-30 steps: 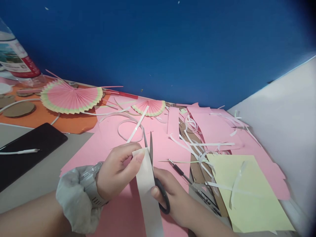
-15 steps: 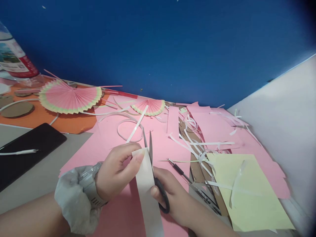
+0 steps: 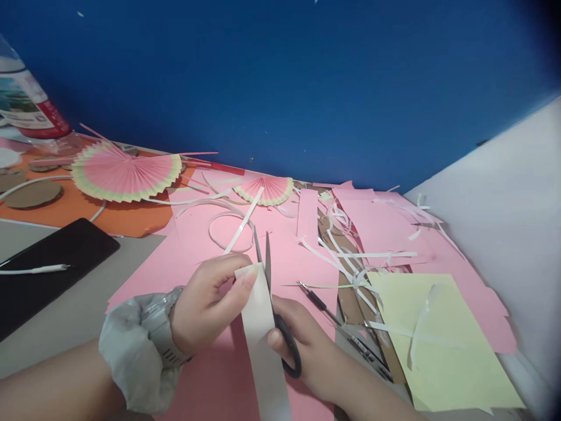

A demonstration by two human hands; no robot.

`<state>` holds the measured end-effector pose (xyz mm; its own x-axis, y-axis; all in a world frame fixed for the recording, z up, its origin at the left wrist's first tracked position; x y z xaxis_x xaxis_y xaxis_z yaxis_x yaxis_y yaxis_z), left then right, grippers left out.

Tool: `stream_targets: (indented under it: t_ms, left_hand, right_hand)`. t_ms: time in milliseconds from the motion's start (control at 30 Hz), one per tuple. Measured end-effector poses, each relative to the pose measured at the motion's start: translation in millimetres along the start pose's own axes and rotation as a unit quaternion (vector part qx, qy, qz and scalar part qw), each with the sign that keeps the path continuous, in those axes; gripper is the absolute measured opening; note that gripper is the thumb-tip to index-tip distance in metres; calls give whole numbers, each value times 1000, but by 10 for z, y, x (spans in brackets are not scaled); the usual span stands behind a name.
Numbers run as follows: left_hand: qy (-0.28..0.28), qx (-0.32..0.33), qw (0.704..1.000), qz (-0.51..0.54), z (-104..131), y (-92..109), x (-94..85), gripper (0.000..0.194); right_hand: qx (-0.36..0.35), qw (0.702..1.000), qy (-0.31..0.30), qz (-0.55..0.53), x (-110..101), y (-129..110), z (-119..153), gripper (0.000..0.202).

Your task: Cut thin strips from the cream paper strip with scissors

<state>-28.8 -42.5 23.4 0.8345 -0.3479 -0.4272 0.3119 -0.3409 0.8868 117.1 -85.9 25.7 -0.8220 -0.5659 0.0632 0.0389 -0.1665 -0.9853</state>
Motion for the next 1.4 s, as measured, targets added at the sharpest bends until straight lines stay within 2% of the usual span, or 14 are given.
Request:
stream_targets:
  t_ms: [1400]
  left_hand:
    - [-16,12,1000,1,2,-1,6,33]
  right_hand:
    - [3,1000,3,-23,-3,4,-1,46]
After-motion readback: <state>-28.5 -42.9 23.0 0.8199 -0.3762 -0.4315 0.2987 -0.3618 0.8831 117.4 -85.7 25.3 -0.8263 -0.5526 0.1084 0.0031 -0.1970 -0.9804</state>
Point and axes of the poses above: each hand's wrist, its own z-axis away from the middle knuckle, its own x-axis out of the palm, y = z × x, the point moved 2 cm from there along -z, towards the middle knuckle, and after that the axes turned 9 degrees about -z, right-handed, at the moved point
